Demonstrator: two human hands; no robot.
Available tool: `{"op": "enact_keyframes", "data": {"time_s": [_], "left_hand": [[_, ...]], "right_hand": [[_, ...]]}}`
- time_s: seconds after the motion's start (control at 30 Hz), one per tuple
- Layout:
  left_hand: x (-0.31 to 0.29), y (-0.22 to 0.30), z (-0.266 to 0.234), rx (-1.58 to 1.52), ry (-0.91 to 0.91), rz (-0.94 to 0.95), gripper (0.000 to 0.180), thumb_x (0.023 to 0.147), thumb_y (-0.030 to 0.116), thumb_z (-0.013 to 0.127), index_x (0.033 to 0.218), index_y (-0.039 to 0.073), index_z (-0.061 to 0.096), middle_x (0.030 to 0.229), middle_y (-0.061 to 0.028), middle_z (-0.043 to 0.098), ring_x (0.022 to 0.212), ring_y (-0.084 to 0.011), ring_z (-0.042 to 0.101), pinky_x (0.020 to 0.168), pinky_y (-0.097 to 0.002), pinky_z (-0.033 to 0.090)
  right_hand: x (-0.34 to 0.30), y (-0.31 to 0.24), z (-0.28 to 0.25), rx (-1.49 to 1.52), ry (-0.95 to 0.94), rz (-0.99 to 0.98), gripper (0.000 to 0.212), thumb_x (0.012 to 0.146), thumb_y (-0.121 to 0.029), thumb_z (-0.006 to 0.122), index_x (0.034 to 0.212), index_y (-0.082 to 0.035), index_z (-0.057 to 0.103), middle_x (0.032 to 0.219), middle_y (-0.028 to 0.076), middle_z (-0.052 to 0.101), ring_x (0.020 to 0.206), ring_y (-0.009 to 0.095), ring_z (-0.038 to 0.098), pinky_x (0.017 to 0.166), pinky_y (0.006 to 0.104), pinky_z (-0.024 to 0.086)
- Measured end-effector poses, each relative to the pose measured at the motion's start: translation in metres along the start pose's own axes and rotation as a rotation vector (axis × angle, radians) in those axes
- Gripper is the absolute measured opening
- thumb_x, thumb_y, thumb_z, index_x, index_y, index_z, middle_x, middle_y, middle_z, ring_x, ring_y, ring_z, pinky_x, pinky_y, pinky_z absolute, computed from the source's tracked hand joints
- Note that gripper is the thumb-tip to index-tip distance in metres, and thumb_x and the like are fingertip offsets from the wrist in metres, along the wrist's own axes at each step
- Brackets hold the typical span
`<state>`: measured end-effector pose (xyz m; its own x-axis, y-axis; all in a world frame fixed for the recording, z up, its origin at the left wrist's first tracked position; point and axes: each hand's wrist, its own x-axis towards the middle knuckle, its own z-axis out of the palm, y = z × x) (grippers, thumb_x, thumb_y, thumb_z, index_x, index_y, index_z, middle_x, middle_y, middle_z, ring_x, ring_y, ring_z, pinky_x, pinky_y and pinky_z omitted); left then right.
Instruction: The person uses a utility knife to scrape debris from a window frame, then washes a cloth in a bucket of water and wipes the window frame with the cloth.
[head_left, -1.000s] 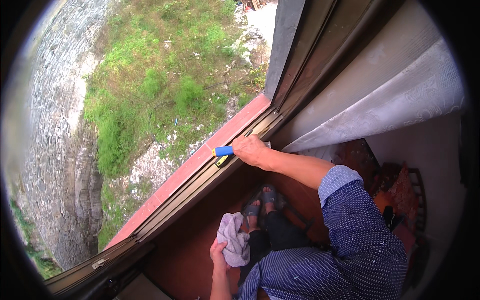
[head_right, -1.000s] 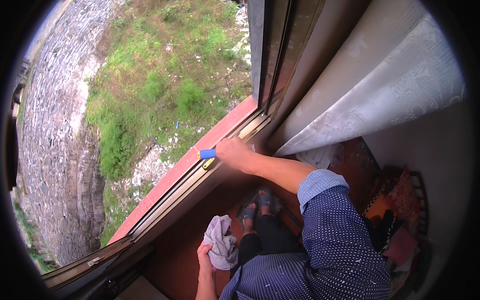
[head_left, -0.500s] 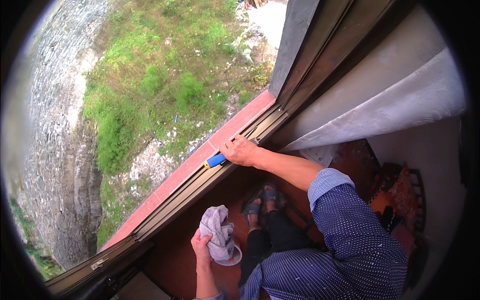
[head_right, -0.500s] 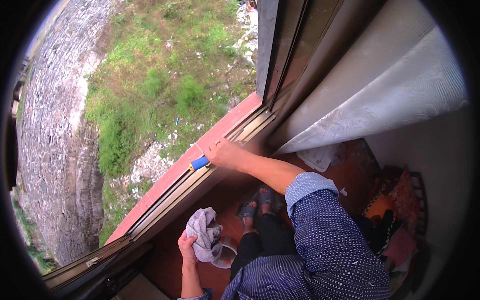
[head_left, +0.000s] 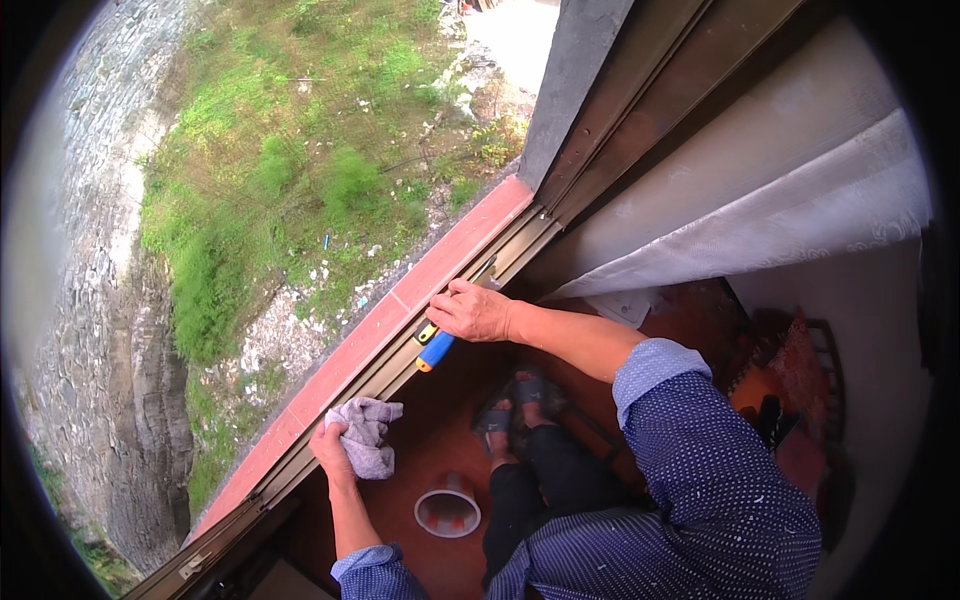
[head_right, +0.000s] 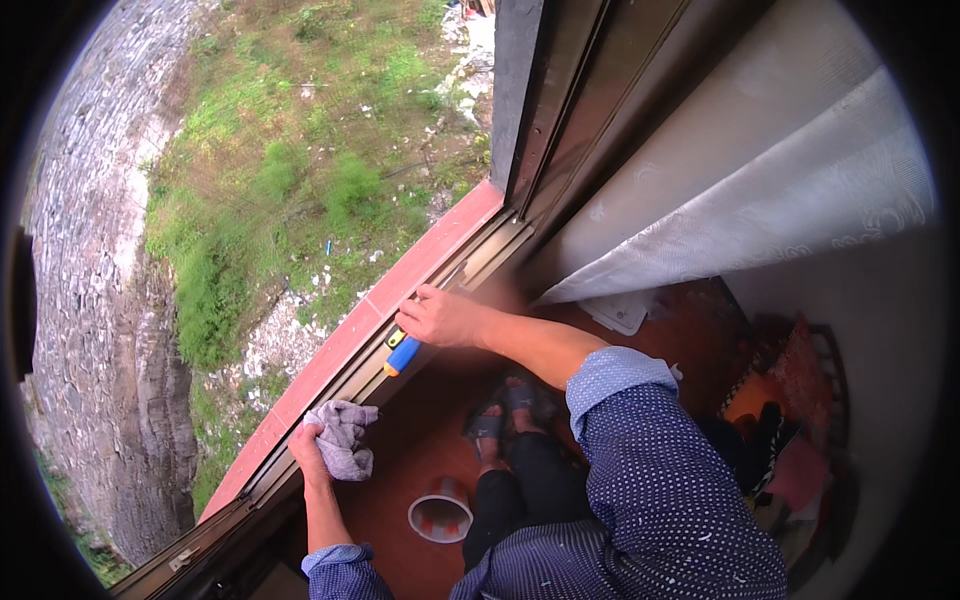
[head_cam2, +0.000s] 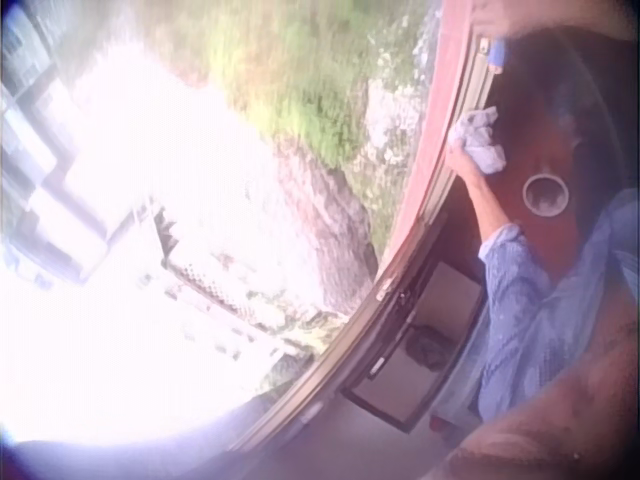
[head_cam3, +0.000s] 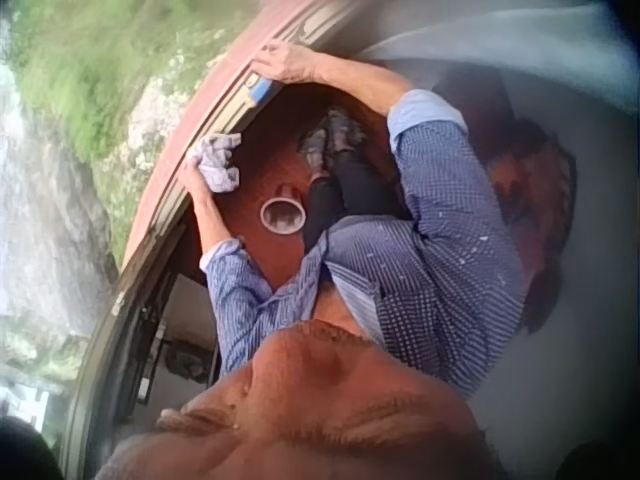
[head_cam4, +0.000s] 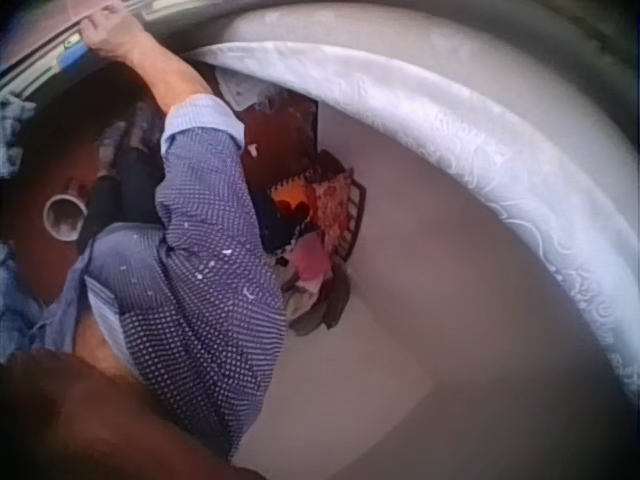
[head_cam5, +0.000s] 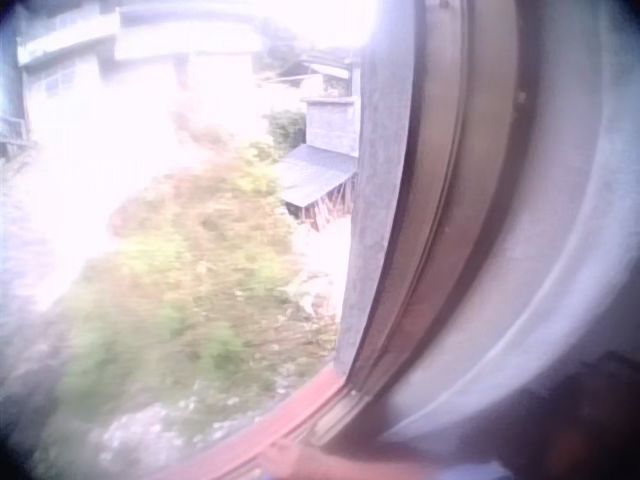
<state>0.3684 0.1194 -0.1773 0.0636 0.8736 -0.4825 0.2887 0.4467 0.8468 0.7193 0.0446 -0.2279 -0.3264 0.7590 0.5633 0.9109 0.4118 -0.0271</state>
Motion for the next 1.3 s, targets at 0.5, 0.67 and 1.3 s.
{"op": "enact_keyframes", "data": {"time_s": [0.5, 0.67, 1.3], "left_hand": [[0.017, -0.026, -0.012, 0.127, 0.107, 0.163, 0.014, 0.074, 0.008, 0.052, 0.073, -0.003, 0.06, 0.068, -0.0025, 0.057, 0.06, -0.0124, 0.049, 0.057, -0.0284, 0.04], [0.021, -0.021, -0.008, 0.14, 0.04, 0.161, 0.013, 0.074, 0.009, 0.052, 0.064, 0.0, 0.052, 0.064, 0.0002, 0.049, 0.058, -0.011, 0.044, 0.055, -0.0284, 0.036], [0.014, -0.022, -0.053, -0.067, -0.115, -0.241, 0.037, 0.079, 0.026, 0.046, 0.096, -0.004, 0.061, 0.09, -0.0115, 0.063, 0.08, -0.0237, 0.06, 0.077, -0.0368, 0.049]], "right_hand": [[0.033, -0.03, -0.048, 0.097, 0.053, 0.153, 0.024, 0.077, -0.015, 0.06, 0.096, -0.001, 0.061, 0.08, 0.006, 0.056, 0.069, 0.018, 0.056, 0.064, 0.0308, 0.044], [-0.022, -0.083, -0.065, 0.255, 0.049, 0.777, 0.036, 0.074, -0.001, 0.063, 0.11, 0.002, 0.059, 0.093, 0.013, 0.062, 0.079, 0.033, 0.061, 0.071, 0.038, 0.05], [-0.345, -0.291, 0.109, 0.281, -0.679, 2.498, 0.028, 0.09, -0.033, 0.057, 0.101, -0.009, 0.066, 0.101, 0.018, 0.068, 0.097, 0.04, 0.064, 0.083, 0.0512, 0.051]]}}
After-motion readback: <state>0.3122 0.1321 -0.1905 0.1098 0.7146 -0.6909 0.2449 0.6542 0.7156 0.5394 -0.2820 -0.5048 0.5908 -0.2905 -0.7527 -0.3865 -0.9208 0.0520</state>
